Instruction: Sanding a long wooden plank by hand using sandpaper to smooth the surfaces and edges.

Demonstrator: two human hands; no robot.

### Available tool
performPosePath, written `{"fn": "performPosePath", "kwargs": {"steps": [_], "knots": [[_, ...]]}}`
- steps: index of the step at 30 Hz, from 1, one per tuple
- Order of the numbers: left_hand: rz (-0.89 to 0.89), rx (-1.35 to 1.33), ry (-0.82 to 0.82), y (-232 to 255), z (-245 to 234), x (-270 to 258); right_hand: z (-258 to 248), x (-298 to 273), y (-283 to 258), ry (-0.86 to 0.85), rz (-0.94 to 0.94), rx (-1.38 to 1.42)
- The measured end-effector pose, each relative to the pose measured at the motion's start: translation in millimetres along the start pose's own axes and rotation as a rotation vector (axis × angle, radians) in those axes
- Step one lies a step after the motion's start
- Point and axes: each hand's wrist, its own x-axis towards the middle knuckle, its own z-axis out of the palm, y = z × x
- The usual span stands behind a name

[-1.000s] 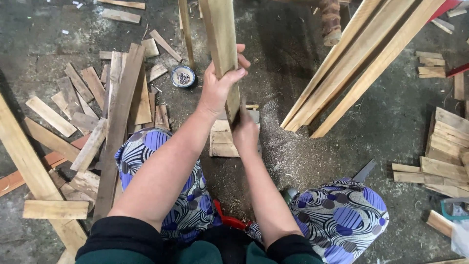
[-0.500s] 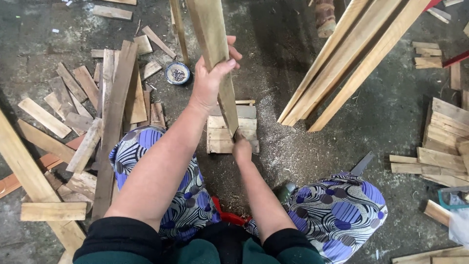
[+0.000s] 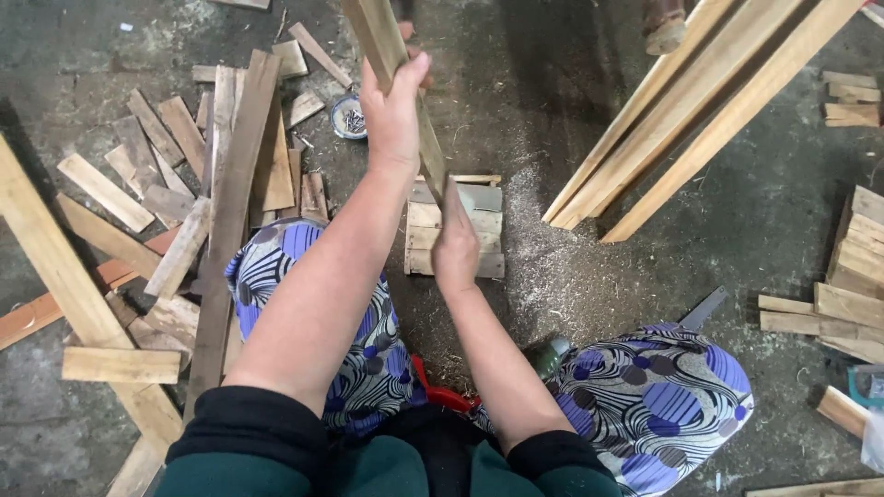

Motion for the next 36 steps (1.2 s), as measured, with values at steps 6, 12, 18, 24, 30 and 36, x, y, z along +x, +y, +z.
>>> {"fn": "performPosePath", "kwargs": {"steps": [6, 12, 18, 24, 30, 36], "knots": [[-0.006, -0.002, 0.057, -6, -2, 6, 43, -47, 101, -0.383, 0.493, -0.127], [0.083, 0.16, 0.102, -10, 11, -4, -37, 38, -26, -0.115, 0.118, 0.107], [0.114, 0.355, 0.185, -10, 16, -9, -9, 18, -17, 0.131, -0.094, -0.003], [0.073, 0.329, 0.198, -8, 17, -8, 39, -39, 94, -0.041, 0.246, -0.153], [0.054, 0.389, 0.142, 4, 29, -23, -50, 57, -50, -0.046, 0.344, 0.498], [0.033, 0.328, 0.108, 10, 24, -22, -17, 47, -15, 0.163, -0.016, 0.128]]}}
